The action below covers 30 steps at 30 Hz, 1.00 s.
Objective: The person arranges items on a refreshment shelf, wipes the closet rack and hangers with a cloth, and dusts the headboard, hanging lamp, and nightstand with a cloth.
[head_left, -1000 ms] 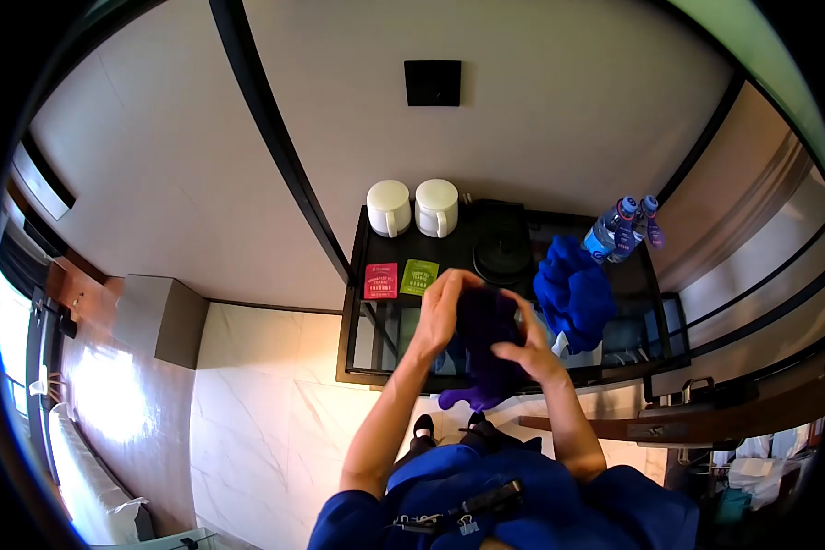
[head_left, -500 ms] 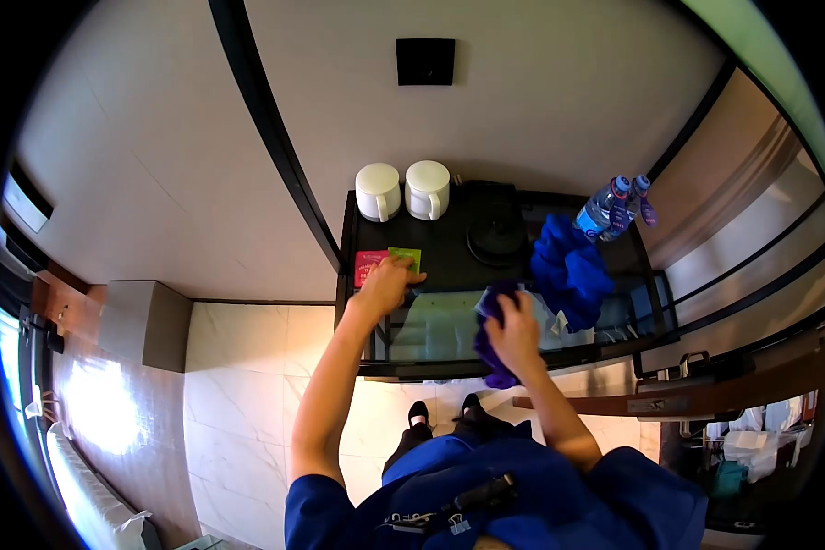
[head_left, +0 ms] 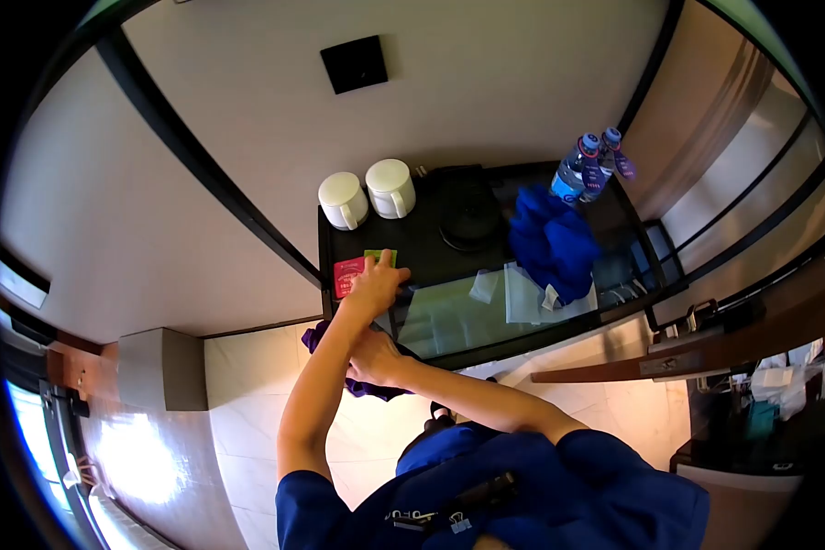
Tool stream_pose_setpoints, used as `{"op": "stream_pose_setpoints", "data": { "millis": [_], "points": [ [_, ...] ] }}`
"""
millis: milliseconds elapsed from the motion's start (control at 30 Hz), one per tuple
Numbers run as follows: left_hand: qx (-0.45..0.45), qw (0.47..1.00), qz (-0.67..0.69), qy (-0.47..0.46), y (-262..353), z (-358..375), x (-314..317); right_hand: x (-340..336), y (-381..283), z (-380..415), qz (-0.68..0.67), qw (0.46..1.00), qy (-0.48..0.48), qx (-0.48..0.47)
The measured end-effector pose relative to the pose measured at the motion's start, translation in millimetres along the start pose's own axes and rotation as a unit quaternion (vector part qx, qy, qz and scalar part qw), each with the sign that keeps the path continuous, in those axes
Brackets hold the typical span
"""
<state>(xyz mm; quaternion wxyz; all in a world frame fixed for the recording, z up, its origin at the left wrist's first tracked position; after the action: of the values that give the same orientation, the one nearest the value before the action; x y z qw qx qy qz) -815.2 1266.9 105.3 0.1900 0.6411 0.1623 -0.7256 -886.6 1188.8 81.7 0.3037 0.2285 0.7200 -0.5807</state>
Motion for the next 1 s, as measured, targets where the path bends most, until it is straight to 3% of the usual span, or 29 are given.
{"op": "stream_pose_setpoints", "data": {
  "millis": [133,200,300,433,533,633,700,767,800,833,867,900,933,1000],
  "points": [
    [0.013,0.999,0.037,0.017,-15.4,-1.4,-15.3,-27.9,6.7,6.4,0.052,0.992,0.115,0.004],
    [0.026,0.998,0.051,0.028,-17.1,-0.3,-24.4,-60.7,29.9,28.3,0.039,0.99,0.087,0.101],
    [0.025,0.998,0.051,0.034,-10.7,2.3,-23.3,-105.8,71.1,93.2,0.041,0.963,0.204,0.172],
    [-0.005,0.997,0.026,0.077,0.9,6.0,-11.9,-163.5,95.8,195.5,0.133,0.915,0.289,0.249],
    [-0.05,0.997,0.05,0.016,-4.6,1.8,-1.4,-168.2,86.9,246.4,0.16,0.897,0.317,0.264],
    [-0.085,0.979,-0.162,0.086,24.5,13.3,-34.3,-175.9,83.5,295.3,0.07,0.875,0.417,0.236],
    [-0.069,0.978,-0.092,0.174,59.1,2.5,-55.5,-185.6,89.0,329.8,-0.06,0.843,0.456,0.277],
    [0.039,0.949,0.097,0.297,124.2,-15.0,-73.6,-184.2,109.4,365.1,-0.22,0.791,0.485,0.302],
    [0.095,0.925,0.156,0.334,159.9,-28.4,-75.8,-188.6,112.1,374.9,-0.345,0.735,0.513,0.279],
    [0.113,0.921,0.193,0.318,192.3,-44.9,-76.8,-192.1,110.6,377.7,-0.466,0.665,0.527,0.249],
    [0.098,0.937,0.193,0.275,217.6,-63.7,-64.9,-202.4,105.6,379.0,-0.481,0.638,0.552,0.238],
    [0.076,0.973,0.14,0.166,238.2,-83.4,-51.9,-211.1,106.0,384.8,-0.474,0.644,0.555,0.231],
    [0.097,0.982,0.113,0.118,249.8,-106.9,-26.6,-219.7,102.3,387.3,-0.468,0.647,0.559,0.222],
    [0.118,0.939,0.209,0.248,242.5,-127.5,-25.3,-229.7,105.9,392.5,-0.456,0.657,0.555,0.227]
  ]
}}
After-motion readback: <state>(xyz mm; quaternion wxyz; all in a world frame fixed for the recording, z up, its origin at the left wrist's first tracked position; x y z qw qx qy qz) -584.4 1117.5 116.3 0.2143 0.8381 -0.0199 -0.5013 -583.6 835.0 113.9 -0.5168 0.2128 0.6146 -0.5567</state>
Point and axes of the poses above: each hand's wrist, its own z-axis away from the middle knuckle, its own x-axis out of the palm, y = z × x, the point moved 6 cm from there along -z, towards the middle knuckle, and after that the axes turned 9 degrees about -z, right-handed, at the moved point
